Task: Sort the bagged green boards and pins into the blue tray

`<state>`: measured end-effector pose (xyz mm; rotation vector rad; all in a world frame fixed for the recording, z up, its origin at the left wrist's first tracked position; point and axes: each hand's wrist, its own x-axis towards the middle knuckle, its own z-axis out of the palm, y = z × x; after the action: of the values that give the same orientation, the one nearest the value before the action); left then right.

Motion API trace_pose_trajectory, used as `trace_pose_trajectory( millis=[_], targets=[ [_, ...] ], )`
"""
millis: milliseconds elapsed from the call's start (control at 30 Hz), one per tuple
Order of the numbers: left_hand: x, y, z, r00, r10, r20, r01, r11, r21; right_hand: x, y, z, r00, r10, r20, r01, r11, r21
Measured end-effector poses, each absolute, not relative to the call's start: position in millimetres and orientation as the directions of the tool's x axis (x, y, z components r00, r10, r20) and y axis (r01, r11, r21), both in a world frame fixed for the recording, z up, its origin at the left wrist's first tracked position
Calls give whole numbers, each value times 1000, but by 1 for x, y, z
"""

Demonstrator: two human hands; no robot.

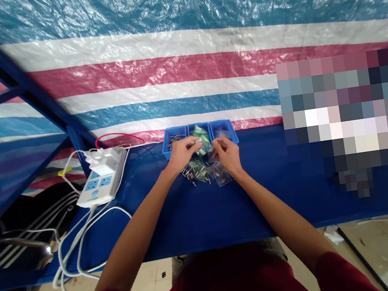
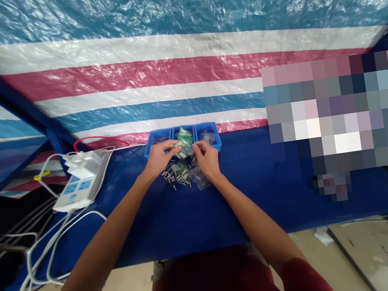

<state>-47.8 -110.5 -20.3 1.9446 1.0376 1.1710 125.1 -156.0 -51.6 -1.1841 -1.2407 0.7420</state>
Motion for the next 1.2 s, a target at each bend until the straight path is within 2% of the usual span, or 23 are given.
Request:
trace_pose_trajectory(
  millis=[67, 167, 267, 333, 400, 467, 533, 633, 733, 800, 900, 1067, 1133, 1200],
  targets=[
    [-46, -85, -13, 289, 848, 445, 343, -526, 779, 129, -154, -52, 330, 880, 341, 198, 288, -937],
    [-35, -47, -10, 367, 827, 427, 449, -559, 697, 134, -153, -53, 365, 865, 343, 227, 275, -934],
    [-21, -26, -18, 458, 805, 378, 635, -594, 494, 134, -154, -54, 321, 882, 346, 245, 275, -930],
    [-14, -21, -26, 535, 751, 386, 643, -659, 390, 132, -154, -55, 297, 885, 359, 267, 283, -921],
    [-11, -20, -31, 640, 693, 332, 596, -720, 356, 132, -154, -54, 289, 882, 373, 289, 291, -912],
    [-12, -20, -30, 705, 664, 250, 568, -739, 364, 133, -153, -53, 297, 873, 387, 317, 292, -902],
    [-15, -23, -27, 708, 668, 227, 570, -732, 374, 136, -152, -53, 299, 859, 416, 390, 288, -875],
    [-23, -40, -21, 642, 679, 356, 557, -733, 391, 141, -149, -56, 241, 863, 443, 579, 239, -780],
    [-33, -72, -22, 481, 701, 527, 578, -705, 411, 146, -146, -63, 216, 905, 367, 739, 94, -667],
    [-41, -96, -27, 388, 737, 554, 593, -660, 462, 147, -145, -67, 233, 919, 317, 793, 10, -610],
    [-54, -123, -37, 367, 787, 496, 584, -610, 536, 145, -145, -71, 247, 935, 253, 811, -57, -582],
    [-65, -137, -46, 315, 810, 496, 629, -569, 530, 137, -146, -64, 265, 952, 156, 810, -132, -571],
    [-64, -138, -46, 288, 805, 519, 619, -570, 541, 136, -148, -59, 244, 959, 146, 789, -109, -605],
    [-61, -138, -44, 257, 805, 534, 562, -574, 595, 134, -151, -53, 178, 966, 187, 714, 4, -700]
  ],
)
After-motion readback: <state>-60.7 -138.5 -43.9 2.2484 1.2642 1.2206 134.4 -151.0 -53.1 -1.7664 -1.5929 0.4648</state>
